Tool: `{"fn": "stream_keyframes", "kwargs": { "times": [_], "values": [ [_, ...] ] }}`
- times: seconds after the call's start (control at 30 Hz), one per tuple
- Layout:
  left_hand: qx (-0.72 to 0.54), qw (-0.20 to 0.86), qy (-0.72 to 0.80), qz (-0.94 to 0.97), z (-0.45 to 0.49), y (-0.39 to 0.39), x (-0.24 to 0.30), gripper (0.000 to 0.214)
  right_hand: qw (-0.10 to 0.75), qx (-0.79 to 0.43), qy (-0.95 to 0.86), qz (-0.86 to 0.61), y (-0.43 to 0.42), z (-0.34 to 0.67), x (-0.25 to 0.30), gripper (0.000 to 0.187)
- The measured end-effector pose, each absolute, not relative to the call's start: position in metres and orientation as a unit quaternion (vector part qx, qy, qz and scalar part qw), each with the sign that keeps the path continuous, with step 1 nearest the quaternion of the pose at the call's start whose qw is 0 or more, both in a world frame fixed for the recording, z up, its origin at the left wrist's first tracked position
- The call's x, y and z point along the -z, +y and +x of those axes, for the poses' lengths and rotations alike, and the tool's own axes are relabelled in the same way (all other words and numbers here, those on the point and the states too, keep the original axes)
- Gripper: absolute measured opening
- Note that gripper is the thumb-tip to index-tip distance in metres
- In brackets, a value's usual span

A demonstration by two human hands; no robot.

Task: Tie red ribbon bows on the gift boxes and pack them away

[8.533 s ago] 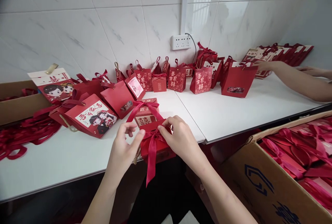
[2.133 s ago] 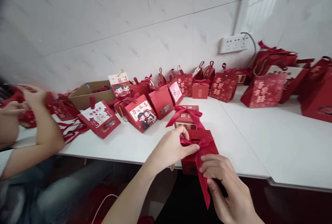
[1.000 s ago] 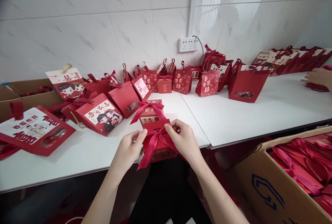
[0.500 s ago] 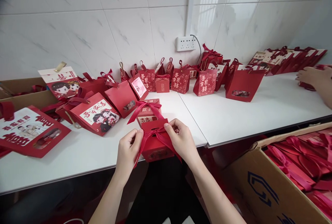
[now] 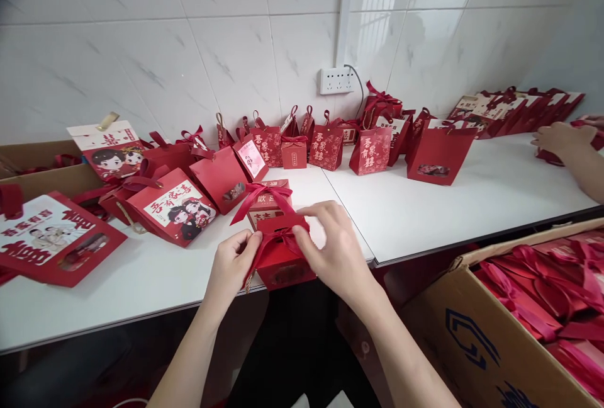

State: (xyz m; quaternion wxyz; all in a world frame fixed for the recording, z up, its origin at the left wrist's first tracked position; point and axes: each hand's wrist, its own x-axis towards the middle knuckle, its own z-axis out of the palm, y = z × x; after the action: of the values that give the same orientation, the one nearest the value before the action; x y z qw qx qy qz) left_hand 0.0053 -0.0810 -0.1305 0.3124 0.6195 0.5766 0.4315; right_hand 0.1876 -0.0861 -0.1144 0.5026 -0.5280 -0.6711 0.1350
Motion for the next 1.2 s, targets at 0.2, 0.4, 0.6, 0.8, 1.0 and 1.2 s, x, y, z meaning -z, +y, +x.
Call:
{"fn": "stream_keyframes", "kwargs": {
  "times": [0.2, 0.4, 0.6, 0.8, 1.0, 1.2],
  "values": [
    [-0.421, 0.324, 0.576, 0.622, 0.003, -0.077, 0.127, 0.039, 0.368, -0.031, -0.824, -0.43, -0.084, 0.168, 0.103, 0.018],
    [-0.423, 0.329, 0.578, 0.616, 0.003, -0.076, 0.126, 0.039, 0.366, -0.038, -0.836, -0.407, -0.078, 0.166, 0.112, 0.016],
    [-0.434, 0.339, 0.578, 0.602, 0.005, -0.074, 0.127, 0.039, 0.352, -0.101, -0.851, -0.377, -0.084, 0.178, 0.113, 0.016],
    [-0.435, 0.373, 0.565, 0.594, 0.002, -0.072, 0.129, 0.04, 0.331, -0.096, -0.872, -0.348, -0.092, 0.181, 0.113, 0.016],
    [-0.426, 0.41, 0.554, 0.587, -0.002, -0.07, 0.132, 0.04, 0.343, -0.086, -0.876, -0.328, -0.097, 0.173, 0.114, 0.015],
    [-0.427, 0.425, 0.544, 0.584, -0.003, -0.07, 0.133, 0.041, 0.352, -0.016, -0.876, -0.33, -0.1, 0.166, 0.119, 0.015]
  ]
}}
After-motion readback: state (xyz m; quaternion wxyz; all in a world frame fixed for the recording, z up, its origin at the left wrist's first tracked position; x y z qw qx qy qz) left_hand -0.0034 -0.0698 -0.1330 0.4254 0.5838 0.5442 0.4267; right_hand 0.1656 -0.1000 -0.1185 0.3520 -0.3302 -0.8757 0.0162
